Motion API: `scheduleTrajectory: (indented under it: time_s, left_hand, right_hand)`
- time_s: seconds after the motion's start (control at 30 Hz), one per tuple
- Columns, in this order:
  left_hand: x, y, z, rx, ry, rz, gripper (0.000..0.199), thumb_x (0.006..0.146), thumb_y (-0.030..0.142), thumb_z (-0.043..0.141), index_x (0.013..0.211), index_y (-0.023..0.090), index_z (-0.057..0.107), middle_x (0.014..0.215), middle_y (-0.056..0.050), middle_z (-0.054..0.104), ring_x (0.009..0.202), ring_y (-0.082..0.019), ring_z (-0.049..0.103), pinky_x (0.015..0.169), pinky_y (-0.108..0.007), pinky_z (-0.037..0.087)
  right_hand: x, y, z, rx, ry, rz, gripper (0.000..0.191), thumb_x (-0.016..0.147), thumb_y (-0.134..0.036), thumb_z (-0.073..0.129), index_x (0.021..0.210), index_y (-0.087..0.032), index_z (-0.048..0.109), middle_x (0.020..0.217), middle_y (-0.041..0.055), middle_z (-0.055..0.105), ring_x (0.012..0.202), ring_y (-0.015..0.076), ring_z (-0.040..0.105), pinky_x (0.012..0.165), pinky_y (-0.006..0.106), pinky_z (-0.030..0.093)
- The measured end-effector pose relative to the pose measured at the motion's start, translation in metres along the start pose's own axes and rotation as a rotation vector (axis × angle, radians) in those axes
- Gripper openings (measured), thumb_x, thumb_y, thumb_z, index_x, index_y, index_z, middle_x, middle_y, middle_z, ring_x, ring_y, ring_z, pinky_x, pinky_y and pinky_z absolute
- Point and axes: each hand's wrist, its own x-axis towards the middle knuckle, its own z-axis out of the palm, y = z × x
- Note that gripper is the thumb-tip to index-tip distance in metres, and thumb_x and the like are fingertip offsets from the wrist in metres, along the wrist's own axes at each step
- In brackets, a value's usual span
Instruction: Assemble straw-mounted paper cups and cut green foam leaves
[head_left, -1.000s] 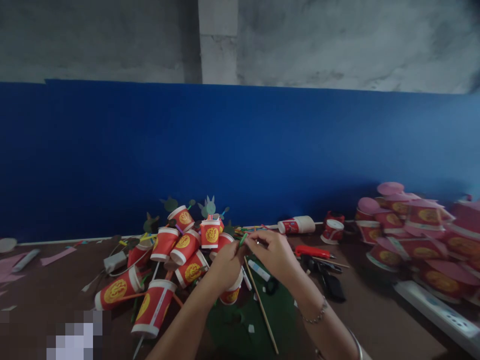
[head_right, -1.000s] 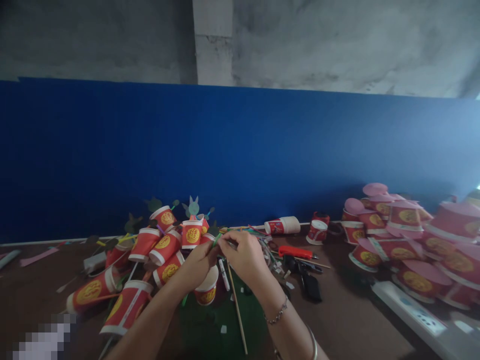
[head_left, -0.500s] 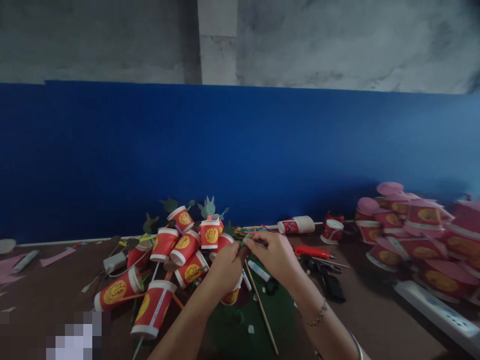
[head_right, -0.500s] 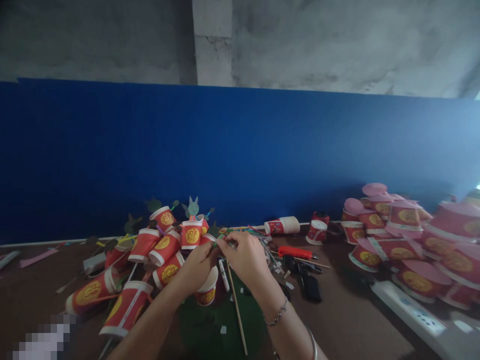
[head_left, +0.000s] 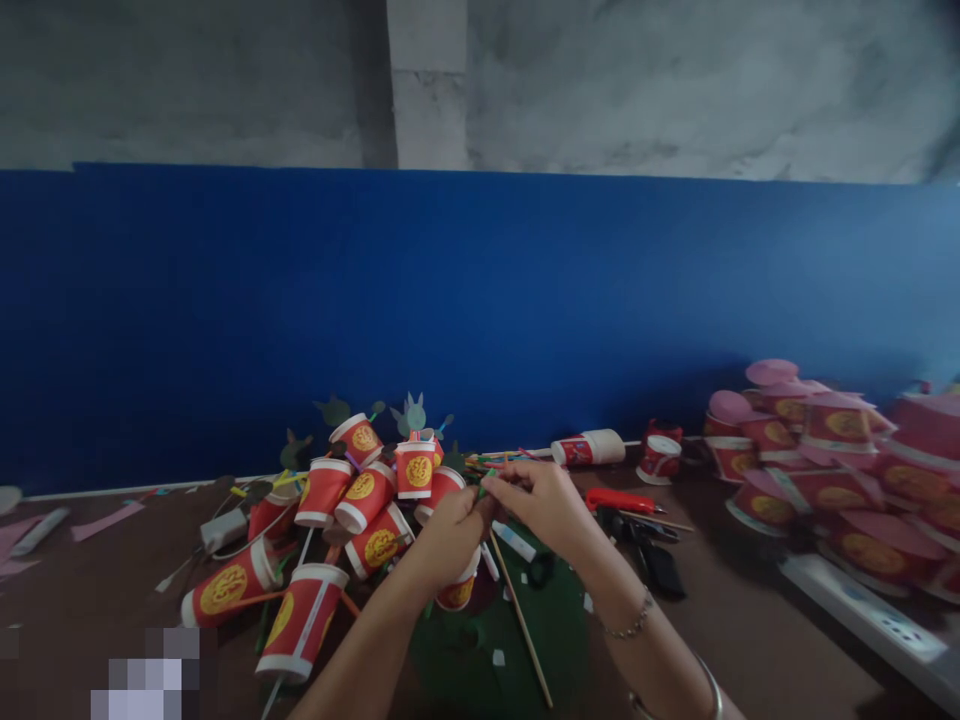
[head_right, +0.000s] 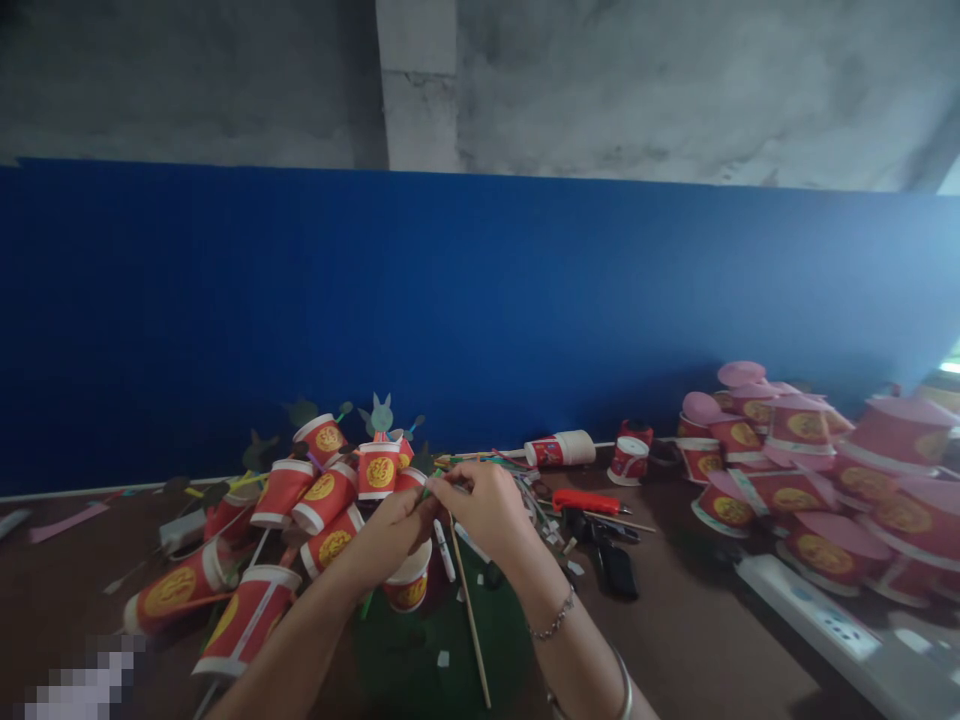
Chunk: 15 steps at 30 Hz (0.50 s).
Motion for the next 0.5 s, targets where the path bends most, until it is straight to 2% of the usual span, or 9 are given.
scheduleTrajectory:
  time_s: [0.17,0.3,0.4,0.5]
  left_hand:
    - [-0.0031,0.0055,0.0022,-0.117,-0.040,-0.014,0.034,0.077,0.049,0.050,0.067,0.017,0.046,0.047,0.009,0.026,0.043,-0.006,0.017,0.043,-0.023,0.011]
    - [-0.0051,0.0096,0.0014,-0.238,-0.061,-0.078,0.033,0.074,0.048,0.054,0.063,0.018,0.043,0.044,0.010,0.025,0.040,-0.005,0.015,0.041,-0.022,0.009]
    - [-0.0046,0.0094,-0.0017,-0.217,-0.030,-0.107,0.042,0.079,0.051,0.044,0.053,0.019,0.038,0.040,0.008,0.025,0.037,-0.005,0.016,0.040,-0.023,0.008]
    - [-0.0034,0.0089,-0.0043,-0.189,0.024,-0.120,0.045,0.081,0.053,0.039,0.051,0.019,0.036,0.038,0.008,0.024,0.035,-0.005,0.018,0.039,-0.024,0.008]
  right_hand:
    - [0.0010,0.0008,0.0001,0.194,-0.060,0.031,0.024,0.074,-0.039,0.059,0.067,-0.016,0.062,0.049,0.0003,0.060,0.045,0.0117,0.052,0.042,0.020,0.036]
    - [0.0011,0.0011,0.0002,0.317,-0.118,0.014,0.025,0.076,-0.038,0.058,0.066,-0.016,0.061,0.049,-0.0010,0.058,0.046,0.0107,0.052,0.044,0.020,0.038]
    - [0.0013,0.0020,-0.0024,0.330,-0.151,-0.024,0.029,0.080,-0.039,0.052,0.067,-0.015,0.063,0.052,-0.0012,0.058,0.047,0.0094,0.049,0.044,0.020,0.037]
    - [0.0017,0.0038,-0.0067,0.351,-0.201,-0.057,0.025,0.082,-0.034,0.052,0.075,-0.016,0.067,0.065,0.0003,0.063,0.056,0.0100,0.053,0.051,0.020,0.040]
